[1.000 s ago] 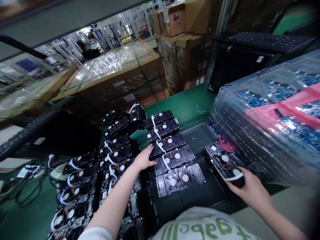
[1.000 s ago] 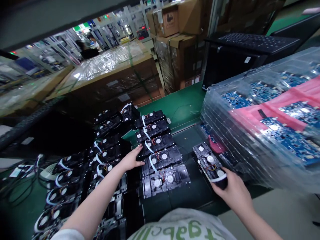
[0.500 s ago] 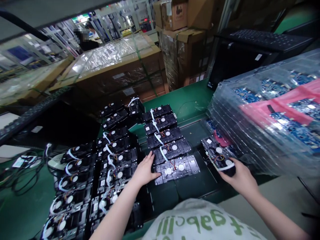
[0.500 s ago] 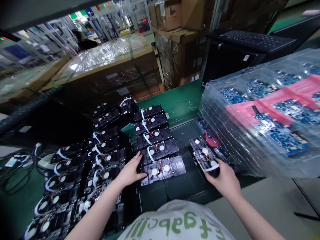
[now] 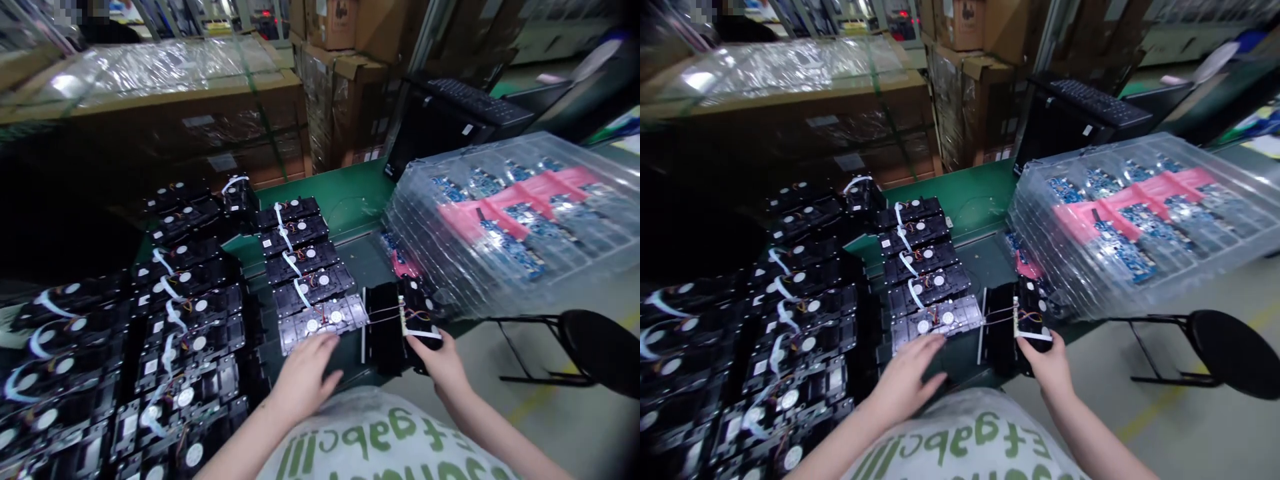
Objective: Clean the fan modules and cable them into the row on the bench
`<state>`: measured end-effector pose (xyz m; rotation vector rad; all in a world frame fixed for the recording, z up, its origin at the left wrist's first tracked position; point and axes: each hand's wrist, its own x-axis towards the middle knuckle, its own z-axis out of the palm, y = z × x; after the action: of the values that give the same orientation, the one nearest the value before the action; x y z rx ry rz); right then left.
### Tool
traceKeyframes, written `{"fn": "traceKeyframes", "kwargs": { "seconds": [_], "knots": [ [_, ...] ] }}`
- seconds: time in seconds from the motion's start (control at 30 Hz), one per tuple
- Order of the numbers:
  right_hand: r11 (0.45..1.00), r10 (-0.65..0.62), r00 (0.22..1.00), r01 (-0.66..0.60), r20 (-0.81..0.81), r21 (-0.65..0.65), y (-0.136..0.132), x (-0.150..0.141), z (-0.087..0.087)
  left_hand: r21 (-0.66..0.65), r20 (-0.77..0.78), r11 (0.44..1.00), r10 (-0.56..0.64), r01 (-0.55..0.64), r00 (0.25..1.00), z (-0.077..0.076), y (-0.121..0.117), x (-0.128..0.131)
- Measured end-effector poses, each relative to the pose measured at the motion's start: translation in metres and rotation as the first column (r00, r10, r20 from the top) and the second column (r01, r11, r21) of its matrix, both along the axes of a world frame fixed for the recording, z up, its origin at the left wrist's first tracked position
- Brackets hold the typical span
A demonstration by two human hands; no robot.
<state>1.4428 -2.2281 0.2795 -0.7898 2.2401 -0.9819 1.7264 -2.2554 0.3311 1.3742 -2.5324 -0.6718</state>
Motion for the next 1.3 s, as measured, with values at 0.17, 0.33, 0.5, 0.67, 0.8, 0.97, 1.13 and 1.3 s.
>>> {"fn": "traceKeyframes", "kwargs": {
  "seconds": [0.17, 0.33, 0.5, 0.67, 0.8, 0.97, 1.13, 1.3],
  "knots": [
    [0.989, -0.146, 0.956, 0.135, 0.254, 0.061, 0.023, 0.036, 0.014, 0.142, -0.075, 0.967, -0.201, 0.211, 0.977, -0.025, 0.021, -0.042],
    [0.987, -0.137, 0.976, 0.119, 0.17, 0.109, 0.035, 0.059, 0.01, 0.234, -0.14, 0.93, -0.257, 0.284, 0.956, -0.043, 0.022, -0.054],
    [0.998, -0.056, 0.943, 0.065, 0.328, -0.019, 0.04, 0.087, -0.003, 0.335, -0.248, 0.926, -0.089, 0.172, 0.965, -0.062, 0.031, -0.056],
    [0.987, 0.011, 0.888, 0.064, 0.46, -0.148, 0.051, 0.105, -0.012, 0.356, -0.342, 0.933, 0.084, 0.046, 0.936, -0.072, 0.036, -0.048],
    [0.989, 0.071, 0.824, 0.016, 0.562, -0.149, 0.069, 0.109, -0.022, 0.354, -0.347, 0.935, 0.151, -0.02, 0.926, -0.072, 0.039, -0.038],
    [0.921, 0.374, 0.645, -0.341, 0.666, -0.187, 0.085, 0.103, -0.025, 0.288, -0.304, 0.953, 0.186, -0.096, 0.935, -0.066, 0.037, -0.015],
    [0.65, 0.714, 0.572, -0.756, 0.403, -0.081, 0.07, 0.092, 0.001, 0.289, -0.3, 0.953, 0.182, -0.092, 0.937, -0.06, 0.037, 0.015],
    [0.443, 0.867, 0.403, -0.893, 0.293, -0.081, 0.053, 0.099, 0.012, 0.26, -0.192, 0.959, 0.169, -0.116, 0.967, -0.053, 0.039, 0.028]
  ]
}}
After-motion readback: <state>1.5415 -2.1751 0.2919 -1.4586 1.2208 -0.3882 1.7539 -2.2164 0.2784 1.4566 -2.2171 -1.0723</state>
